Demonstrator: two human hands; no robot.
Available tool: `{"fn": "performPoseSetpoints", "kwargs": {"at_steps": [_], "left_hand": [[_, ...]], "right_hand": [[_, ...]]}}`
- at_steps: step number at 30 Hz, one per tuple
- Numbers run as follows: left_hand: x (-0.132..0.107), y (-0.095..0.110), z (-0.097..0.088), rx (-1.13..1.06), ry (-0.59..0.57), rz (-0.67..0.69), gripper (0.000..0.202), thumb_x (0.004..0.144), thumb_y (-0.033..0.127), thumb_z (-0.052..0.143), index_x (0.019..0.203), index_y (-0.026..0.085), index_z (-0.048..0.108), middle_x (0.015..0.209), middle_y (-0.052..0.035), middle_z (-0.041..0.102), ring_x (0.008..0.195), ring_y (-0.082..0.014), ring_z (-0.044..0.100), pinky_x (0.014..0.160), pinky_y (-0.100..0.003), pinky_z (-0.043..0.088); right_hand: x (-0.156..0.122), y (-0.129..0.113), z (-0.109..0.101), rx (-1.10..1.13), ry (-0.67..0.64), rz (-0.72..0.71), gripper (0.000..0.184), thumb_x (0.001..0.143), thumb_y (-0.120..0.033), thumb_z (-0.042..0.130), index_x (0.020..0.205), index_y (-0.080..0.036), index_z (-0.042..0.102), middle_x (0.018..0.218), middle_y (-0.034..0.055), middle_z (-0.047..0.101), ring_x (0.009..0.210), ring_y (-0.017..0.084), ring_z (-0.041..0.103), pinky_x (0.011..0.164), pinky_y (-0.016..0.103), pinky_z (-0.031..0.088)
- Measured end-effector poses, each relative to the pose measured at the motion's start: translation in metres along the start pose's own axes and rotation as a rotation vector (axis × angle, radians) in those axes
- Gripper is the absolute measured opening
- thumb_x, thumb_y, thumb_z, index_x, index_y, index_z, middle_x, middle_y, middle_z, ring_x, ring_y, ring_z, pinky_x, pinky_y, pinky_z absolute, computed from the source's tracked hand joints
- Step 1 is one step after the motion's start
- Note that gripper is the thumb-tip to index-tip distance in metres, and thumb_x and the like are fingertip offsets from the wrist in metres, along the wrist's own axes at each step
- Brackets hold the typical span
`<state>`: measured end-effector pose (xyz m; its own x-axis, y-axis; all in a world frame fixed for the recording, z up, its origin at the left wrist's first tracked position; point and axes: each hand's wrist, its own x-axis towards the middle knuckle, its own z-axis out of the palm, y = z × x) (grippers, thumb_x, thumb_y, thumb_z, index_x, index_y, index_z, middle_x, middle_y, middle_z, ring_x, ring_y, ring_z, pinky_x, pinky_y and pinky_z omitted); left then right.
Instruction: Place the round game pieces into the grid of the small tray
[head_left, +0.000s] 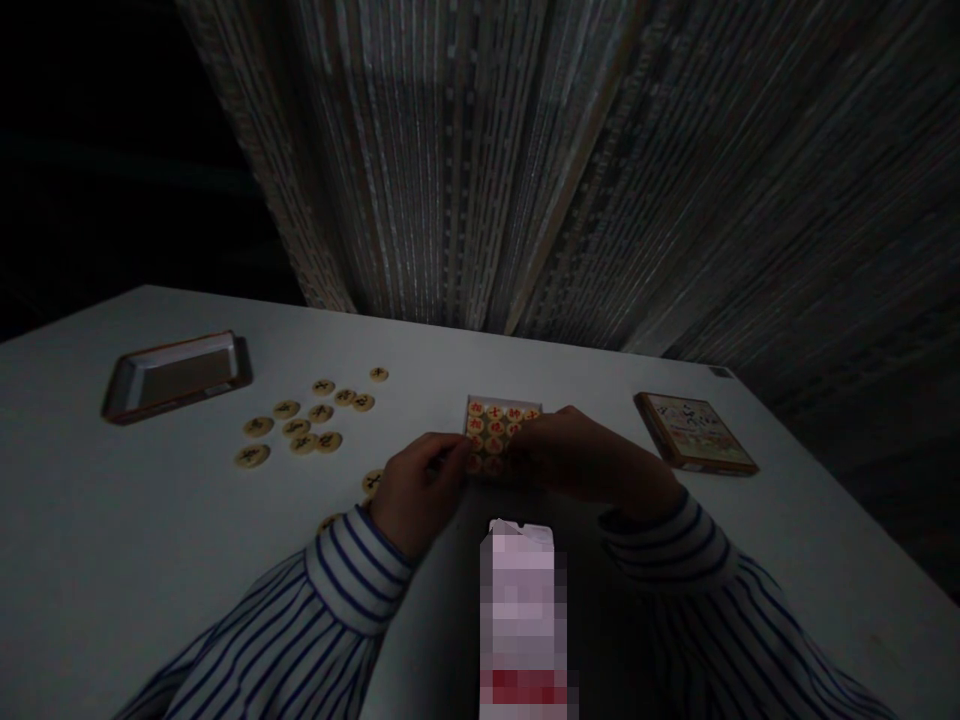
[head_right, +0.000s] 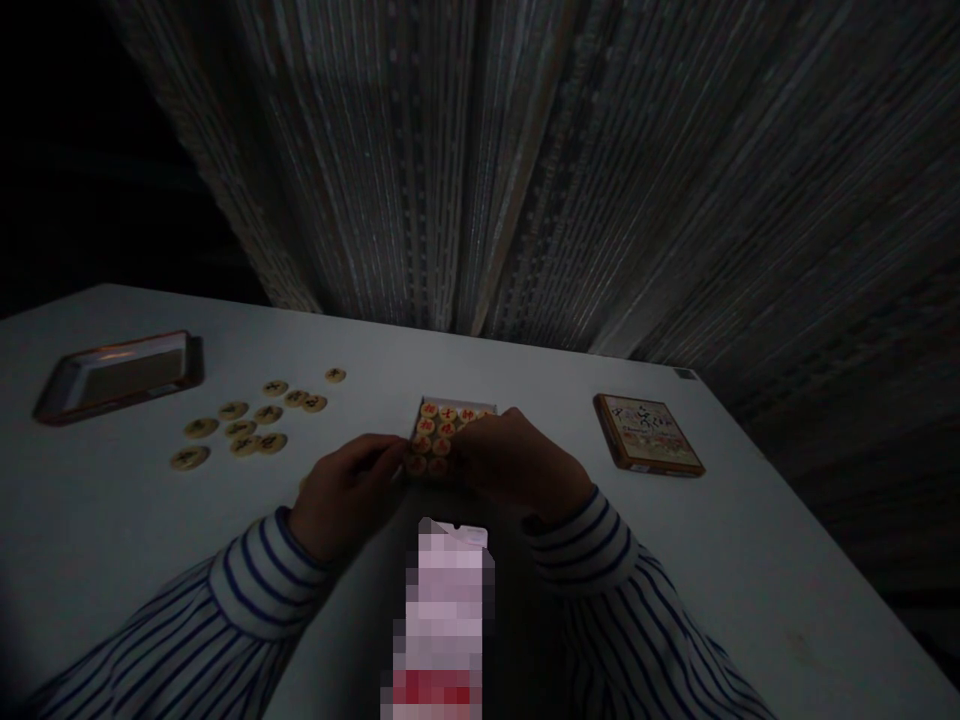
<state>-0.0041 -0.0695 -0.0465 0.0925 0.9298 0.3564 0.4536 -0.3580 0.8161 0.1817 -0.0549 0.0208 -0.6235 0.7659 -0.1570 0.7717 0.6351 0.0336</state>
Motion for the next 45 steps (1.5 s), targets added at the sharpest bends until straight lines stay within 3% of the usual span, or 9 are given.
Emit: {"fn": "performPoseSetpoints", "kwargs": {"at_steps": [28, 33, 35, 39, 45], "left_hand": [[0.0, 0.001, 0.0, 0.017, -0.015, -0.026, 0.023, 0.08, 0.034, 0.049, 0.08, 0.019, 0.066, 0.076, -0.0037, 0.069, 0.067, -0.0158, 0.062, 0.065, -0.028, 0.051], [0.0, 0.001, -0.001, -0.025, 0.004, -0.015, 0.021, 0.078, 0.032, 0.051, 0.08, 0.017, 0.066, 0.077, -0.0051, 0.069, 0.068, -0.016, 0.063, 0.064, -0.028, 0.051], [0.0, 0.001, -0.001, -0.028, 0.026, -0.017, 0.02, 0.077, 0.031, 0.052, 0.079, 0.017, 0.066, 0.076, -0.005, 0.069, 0.067, -0.0157, 0.062, 0.064, -0.028, 0.051], [0.001, 0.002, -0.003, -0.007, 0.09, -0.043, 0.019, 0.074, 0.032, 0.054, 0.077, 0.018, 0.066, 0.072, -0.0034, 0.068, 0.064, -0.0148, 0.061, 0.061, -0.027, 0.05], [0.003, 0.005, -0.01, -0.045, 0.177, -0.061, 0.017, 0.072, 0.032, 0.056, 0.074, 0.017, 0.065, 0.065, -0.0014, 0.066, 0.06, -0.0129, 0.059, 0.058, -0.024, 0.049]], "right_hand": [[-0.001, 0.002, 0.002, 0.002, 0.033, 0.011, 0.016, 0.082, -0.023, 0.048, 0.084, -0.019, 0.064, 0.077, 0.003, 0.067, 0.065, 0.013, 0.059, 0.055, 0.023, 0.035], [-0.001, 0.005, -0.007, -0.094, 0.131, 0.05, 0.018, 0.083, -0.027, 0.047, 0.088, -0.018, 0.062, 0.082, 0.0047, 0.067, 0.069, 0.015, 0.059, 0.056, 0.026, 0.031], [0.001, 0.002, -0.015, -0.131, 0.24, 0.158, 0.024, 0.087, -0.026, 0.04, 0.083, -0.015, 0.062, 0.079, 0.0071, 0.067, 0.07, 0.017, 0.058, 0.06, 0.028, 0.032], [0.0, -0.004, -0.026, -0.108, 0.505, 0.313, 0.032, 0.092, -0.026, 0.031, 0.095, -0.012, 0.06, 0.082, 0.0094, 0.066, 0.074, 0.019, 0.058, 0.067, 0.029, 0.032], [-0.002, -0.006, -0.026, -0.089, 0.562, 0.3, 0.03, 0.092, -0.023, 0.032, 0.098, -0.013, 0.059, 0.083, 0.0088, 0.066, 0.075, 0.019, 0.057, 0.067, 0.029, 0.033]]}}
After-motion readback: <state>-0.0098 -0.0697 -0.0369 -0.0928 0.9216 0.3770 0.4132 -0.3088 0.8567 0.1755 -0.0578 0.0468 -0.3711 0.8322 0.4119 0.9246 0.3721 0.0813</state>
